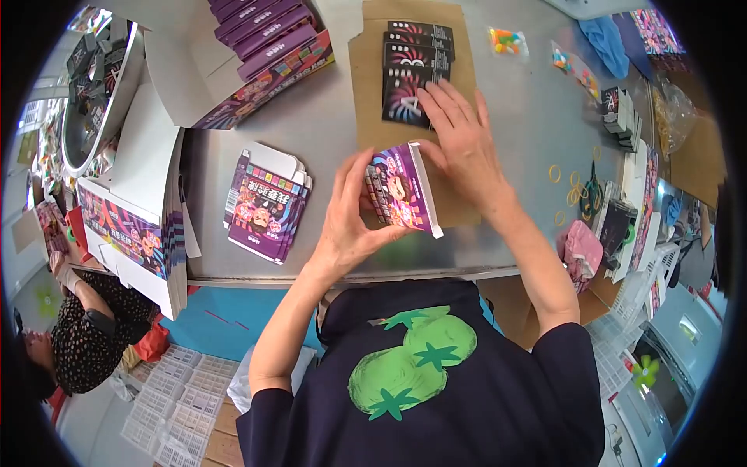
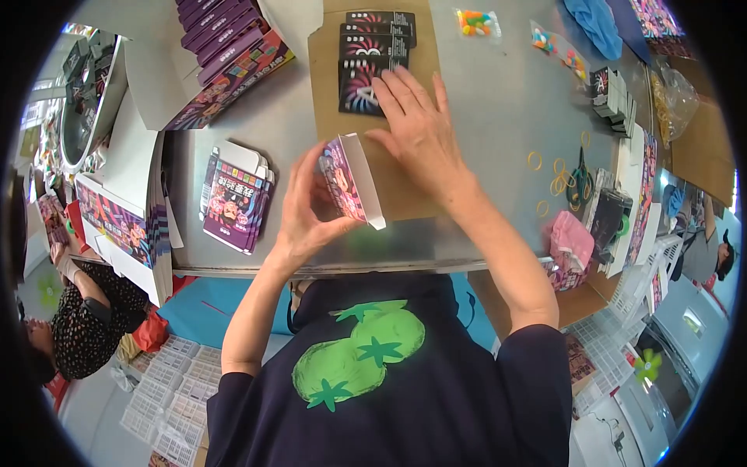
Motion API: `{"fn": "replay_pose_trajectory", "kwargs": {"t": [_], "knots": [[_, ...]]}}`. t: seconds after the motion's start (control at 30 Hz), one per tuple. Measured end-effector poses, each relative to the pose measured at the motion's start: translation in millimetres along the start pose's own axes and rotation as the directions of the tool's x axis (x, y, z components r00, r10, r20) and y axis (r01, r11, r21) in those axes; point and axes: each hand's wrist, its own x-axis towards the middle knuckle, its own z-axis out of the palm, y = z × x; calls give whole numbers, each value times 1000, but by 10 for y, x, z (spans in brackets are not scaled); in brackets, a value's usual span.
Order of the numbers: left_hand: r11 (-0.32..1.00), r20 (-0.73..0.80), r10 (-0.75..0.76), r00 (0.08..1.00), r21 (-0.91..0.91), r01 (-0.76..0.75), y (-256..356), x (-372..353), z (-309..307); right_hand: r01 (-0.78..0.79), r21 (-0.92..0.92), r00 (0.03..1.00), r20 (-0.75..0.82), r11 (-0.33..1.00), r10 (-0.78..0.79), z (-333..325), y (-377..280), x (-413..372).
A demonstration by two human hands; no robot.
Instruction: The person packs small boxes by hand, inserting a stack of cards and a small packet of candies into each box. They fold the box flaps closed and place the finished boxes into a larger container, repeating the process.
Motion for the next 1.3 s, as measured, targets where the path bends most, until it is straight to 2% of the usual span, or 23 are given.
{"fn": "replay_pose_trajectory", "kwargs": {"t": [0.07, 0.2, 0.3, 0.43, 0.6, 0.73, 0.83, 1.0, 1.1, 1.2, 1.3], "knots": [[1000, -9, -3, 1000, 1, 3, 7, 11, -9, 30, -7, 999, 24, 1000, -30, 31, -3, 57], [1000, -3, -13, 1000, 0, 13, 11, 0, -3, -9, 29, 1000, 12, 1000, 9, -42, -28, 53], [1000, 1, -3, 1000, 0, 3, 3, -4, -15, 18, 49, 996, 89, 999, -22, -46, -34, 44], [999, 7, -23, 1000, -43, 24, -21, -10, -4, 5, 46, 1000, 11, 999, -5, -80, -51, 91], [1000, -3, -14, 1000, -20, 14, -11, -12, 0, 14, 67, 997, 68, 998, -19, -64, -42, 52], [1000, -2, -23, 1000, -17, 23, -31, -21, -1, -37, 100, 997, 75, 994, 30, -91, -50, 90], [1000, -9, -3, 1000, 3, 3, -47, -16, -5, -117, 205, 989, 114, 972, 95, -118, -63, 130], [1000, -28, 9, 1000, 5, -9, -50, -18, 13, -92, 200, 991, 116, 976, 70, -101, -67, 97], [1000, -52, 20, 998, 20, -19, -80, -35, 12, -11, 56, 998, 58, 998, 8, -101, -174, 50], [996, -70, 49, 996, -77, -55, -164, -76, 21, -17, 67, 992, 126, 998, 9, -114, -247, -85], [995, -78, 48, 996, -86, -55, -191, -81, 36, -23, 103, 986, 168, 994, 6, -105, -270, -205]]}}
